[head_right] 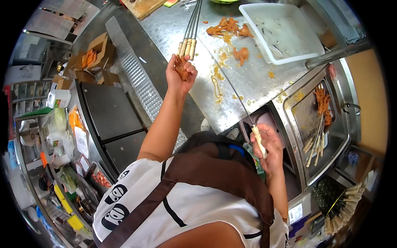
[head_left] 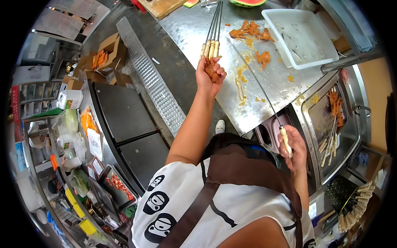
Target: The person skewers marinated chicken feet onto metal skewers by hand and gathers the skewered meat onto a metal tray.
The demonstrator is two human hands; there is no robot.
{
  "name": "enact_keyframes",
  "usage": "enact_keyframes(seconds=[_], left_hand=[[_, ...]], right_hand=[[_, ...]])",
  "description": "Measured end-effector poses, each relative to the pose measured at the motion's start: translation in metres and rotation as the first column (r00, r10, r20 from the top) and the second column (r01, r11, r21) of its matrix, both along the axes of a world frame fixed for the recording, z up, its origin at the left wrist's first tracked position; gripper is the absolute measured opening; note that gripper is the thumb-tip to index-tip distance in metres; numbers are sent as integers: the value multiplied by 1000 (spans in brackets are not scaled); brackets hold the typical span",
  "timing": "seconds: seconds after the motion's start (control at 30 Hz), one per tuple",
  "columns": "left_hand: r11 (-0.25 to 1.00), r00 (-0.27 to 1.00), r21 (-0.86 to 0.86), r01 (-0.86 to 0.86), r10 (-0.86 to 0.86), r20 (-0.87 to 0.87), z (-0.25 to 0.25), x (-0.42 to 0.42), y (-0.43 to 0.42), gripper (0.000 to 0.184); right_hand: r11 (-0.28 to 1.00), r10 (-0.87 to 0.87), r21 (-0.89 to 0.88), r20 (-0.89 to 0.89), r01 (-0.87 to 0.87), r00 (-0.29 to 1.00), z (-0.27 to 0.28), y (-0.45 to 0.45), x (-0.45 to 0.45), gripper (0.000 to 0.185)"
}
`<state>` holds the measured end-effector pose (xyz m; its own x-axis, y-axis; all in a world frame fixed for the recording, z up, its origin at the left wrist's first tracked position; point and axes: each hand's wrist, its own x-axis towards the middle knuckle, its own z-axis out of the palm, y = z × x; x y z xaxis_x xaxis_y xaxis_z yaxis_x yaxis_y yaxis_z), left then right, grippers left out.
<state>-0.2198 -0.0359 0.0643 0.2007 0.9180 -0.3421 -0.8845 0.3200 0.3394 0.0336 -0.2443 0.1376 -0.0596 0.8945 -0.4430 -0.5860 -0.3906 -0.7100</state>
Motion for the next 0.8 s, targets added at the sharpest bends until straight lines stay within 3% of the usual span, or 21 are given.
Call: enact_keyframes(seconds=[0.07, 0.13, 0.17, 0.23, 0.3, 0.4, 0.8], left_hand=[[999, 998, -22, -27, 28, 58, -7, -2, 9, 35], [998, 992, -46, -52, 57, 115, -18, -5, 17, 34], [998, 988, -35, -61, 66, 143, -24, -8, 20, 33], [997, 983, -25, -75, 78, 168, -26, -10, 23, 33], [995, 988, -26, -96, 98, 123, -27, -12, 25, 34], [988, 986, -53, -149, 152, 68, -27, -12, 28, 36], [975, 977, -55, -214, 214, -11, -23, -14, 30, 43]], right_hand=[[1000, 2, -12, 48, -2, 999, -4, -12, 2, 31], [987, 158, -43, 497, -158, 853, -9, -23, 10, 29], [986, 160, -44, 496, -159, 853, -8, -27, 9, 29], [965, 171, 22, 697, -260, 697, -4, -33, 6, 26], [961, 218, -36, 705, -273, 675, -1, -41, 10, 25], [932, 215, -29, 846, -361, 487, 7, -41, 10, 25], [903, 37, 127, 929, -410, 368, 19, -30, 3, 24]])
